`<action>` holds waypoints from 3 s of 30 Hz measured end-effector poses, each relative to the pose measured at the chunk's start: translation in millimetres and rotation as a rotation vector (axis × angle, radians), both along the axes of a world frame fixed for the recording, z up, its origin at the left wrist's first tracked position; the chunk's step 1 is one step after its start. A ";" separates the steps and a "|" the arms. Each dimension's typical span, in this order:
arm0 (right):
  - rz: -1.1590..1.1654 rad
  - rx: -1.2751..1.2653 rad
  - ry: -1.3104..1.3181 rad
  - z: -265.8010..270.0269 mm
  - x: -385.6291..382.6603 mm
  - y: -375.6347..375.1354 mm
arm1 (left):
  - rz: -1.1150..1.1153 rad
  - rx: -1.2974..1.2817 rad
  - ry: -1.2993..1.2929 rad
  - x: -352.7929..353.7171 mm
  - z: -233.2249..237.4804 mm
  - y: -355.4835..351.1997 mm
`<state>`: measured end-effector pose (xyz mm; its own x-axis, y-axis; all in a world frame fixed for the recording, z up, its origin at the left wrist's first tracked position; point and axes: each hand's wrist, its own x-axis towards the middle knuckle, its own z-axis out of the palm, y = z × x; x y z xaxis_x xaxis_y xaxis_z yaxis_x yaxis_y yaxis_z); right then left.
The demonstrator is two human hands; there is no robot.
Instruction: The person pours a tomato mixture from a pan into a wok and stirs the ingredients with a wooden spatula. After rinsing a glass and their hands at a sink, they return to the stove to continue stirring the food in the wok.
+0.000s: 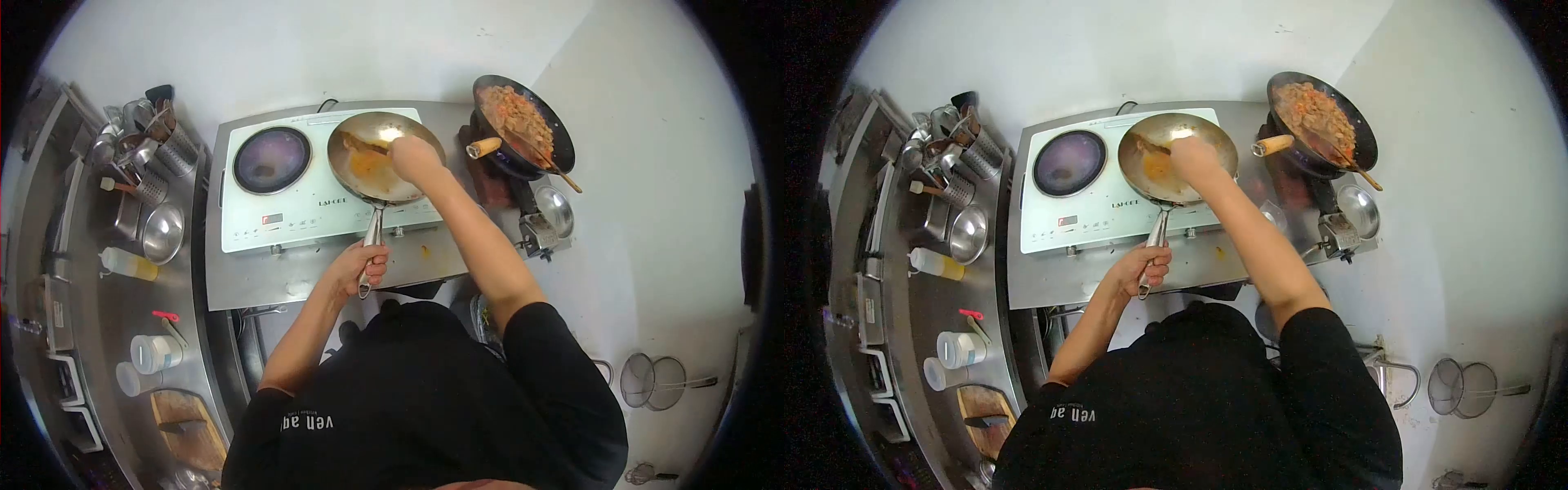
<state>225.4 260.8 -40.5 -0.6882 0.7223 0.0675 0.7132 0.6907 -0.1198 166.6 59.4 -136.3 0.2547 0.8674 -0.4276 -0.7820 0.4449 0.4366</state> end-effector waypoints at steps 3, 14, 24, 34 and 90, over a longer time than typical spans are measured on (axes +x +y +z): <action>0.238 0.019 -0.058 2.9 25.9 -16.4 | 0.001 0.004 0.055 -7.2 -5.0 -2.4; 0.121 0.029 -0.260 -3.5 87.9 -45.0 | -0.023 -0.028 0.149 -17.7 -10.8 -5.9; 0.139 -0.226 0.246 -43.5 43.9 -7.3 | -0.064 -0.051 0.413 -16.6 -15.0 -8.0; 0.221 -0.292 -0.190 49.0 138.4 -19.1 | -0.096 -0.031 0.563 -22.1 -10.6 -6.1; -0.032 0.418 -0.278 -19.4 41.7 16.7 | 0.070 -0.036 0.238 14.2 18.0 15.4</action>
<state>267.0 277.5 -59.8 -0.6994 0.6935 0.1729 0.7003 0.6166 0.3597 180.9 74.8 -118.4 0.0832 0.8626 -0.4991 -0.6881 0.4120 0.5973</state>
